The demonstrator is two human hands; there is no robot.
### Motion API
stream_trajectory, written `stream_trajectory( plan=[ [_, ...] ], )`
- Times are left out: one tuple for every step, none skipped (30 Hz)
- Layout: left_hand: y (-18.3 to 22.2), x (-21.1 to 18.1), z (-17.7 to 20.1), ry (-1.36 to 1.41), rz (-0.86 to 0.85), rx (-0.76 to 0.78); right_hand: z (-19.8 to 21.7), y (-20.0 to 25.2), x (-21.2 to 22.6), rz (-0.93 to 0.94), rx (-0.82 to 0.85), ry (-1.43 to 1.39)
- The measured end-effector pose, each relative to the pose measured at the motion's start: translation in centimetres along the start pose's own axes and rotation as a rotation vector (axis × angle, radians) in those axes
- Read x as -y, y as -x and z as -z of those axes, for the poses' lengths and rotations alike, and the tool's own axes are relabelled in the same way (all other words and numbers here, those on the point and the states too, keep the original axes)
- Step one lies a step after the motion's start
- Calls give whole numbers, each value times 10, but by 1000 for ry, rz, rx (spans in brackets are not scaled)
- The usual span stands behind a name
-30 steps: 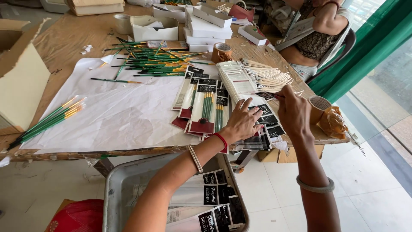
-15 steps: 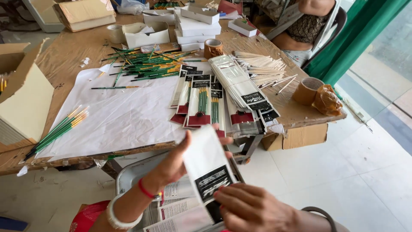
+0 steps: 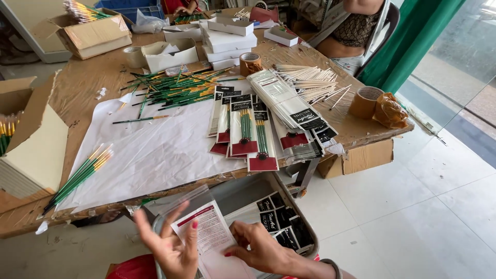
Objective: The person places paint brushes into plastic sleeves by hand and then puts the packaged brushes into a tray.
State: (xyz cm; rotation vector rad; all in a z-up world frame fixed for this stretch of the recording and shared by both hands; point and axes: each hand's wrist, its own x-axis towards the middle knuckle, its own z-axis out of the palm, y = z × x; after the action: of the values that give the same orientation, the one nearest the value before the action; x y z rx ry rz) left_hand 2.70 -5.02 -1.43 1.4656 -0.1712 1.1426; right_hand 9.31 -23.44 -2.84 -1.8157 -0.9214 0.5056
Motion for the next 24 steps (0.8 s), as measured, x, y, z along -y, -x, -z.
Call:
stream_trajectory(
  plan=[
    [3,9,9,-5,6,-4,1,-2,5,-4,7,-3],
    [7,17,17,-33,-40,17,2,-5,9,-16,53,34],
    [9,26,26,-62,-87,40,3,-8,14,-26,98,69],
    [16,32,27,-68,-82,37,7,-12,22,-28,105,66],
    [22,39,28,-205,-145,142,11,-16,30,184,18,39],
    [29,45,29,-342,-207,247,16,-19,38,396,-68,12],
    [31,34,27,-346,-199,245,16,-22,39,390,-62,7],
    [32,22,25,-267,-39,312,16,-24,40,420,-131,-60],
    [30,12,22,-185,114,378,18,-28,41,454,-202,-125],
    [31,9,23,-188,117,377,12,-32,38,452,-200,-129],
    [31,8,23,-157,127,386,7,-36,34,417,-242,-84],
    [30,6,23,-126,137,396,2,-40,32,381,-285,-39],
    [33,8,29,-124,136,394,0,-41,39,381,-284,-36],
    [36,9,34,-59,262,367,-3,-43,48,454,-268,2],
    [39,11,40,6,386,340,-6,-45,56,528,-250,40],
    [39,17,48,8,384,339,-8,-47,58,529,-250,43],
    [40,22,57,11,511,337,-10,-49,59,559,-201,58],
    [41,27,66,15,638,334,-12,-51,61,588,-153,73],
    [41,27,71,13,641,323,-13,-52,61,587,-141,71],
    [40,27,78,-75,525,426,-16,-55,62,596,-114,107],
    [41,25,87,-173,411,511,-21,-59,64,611,-71,135],
    [33,17,86,-186,419,485,-22,-64,65,618,-43,125],
    [31,6,86,-224,373,513,-25,-68,67,625,-2,158],
    [29,-4,88,-262,329,544,-30,-74,68,634,39,190]
  ],
)
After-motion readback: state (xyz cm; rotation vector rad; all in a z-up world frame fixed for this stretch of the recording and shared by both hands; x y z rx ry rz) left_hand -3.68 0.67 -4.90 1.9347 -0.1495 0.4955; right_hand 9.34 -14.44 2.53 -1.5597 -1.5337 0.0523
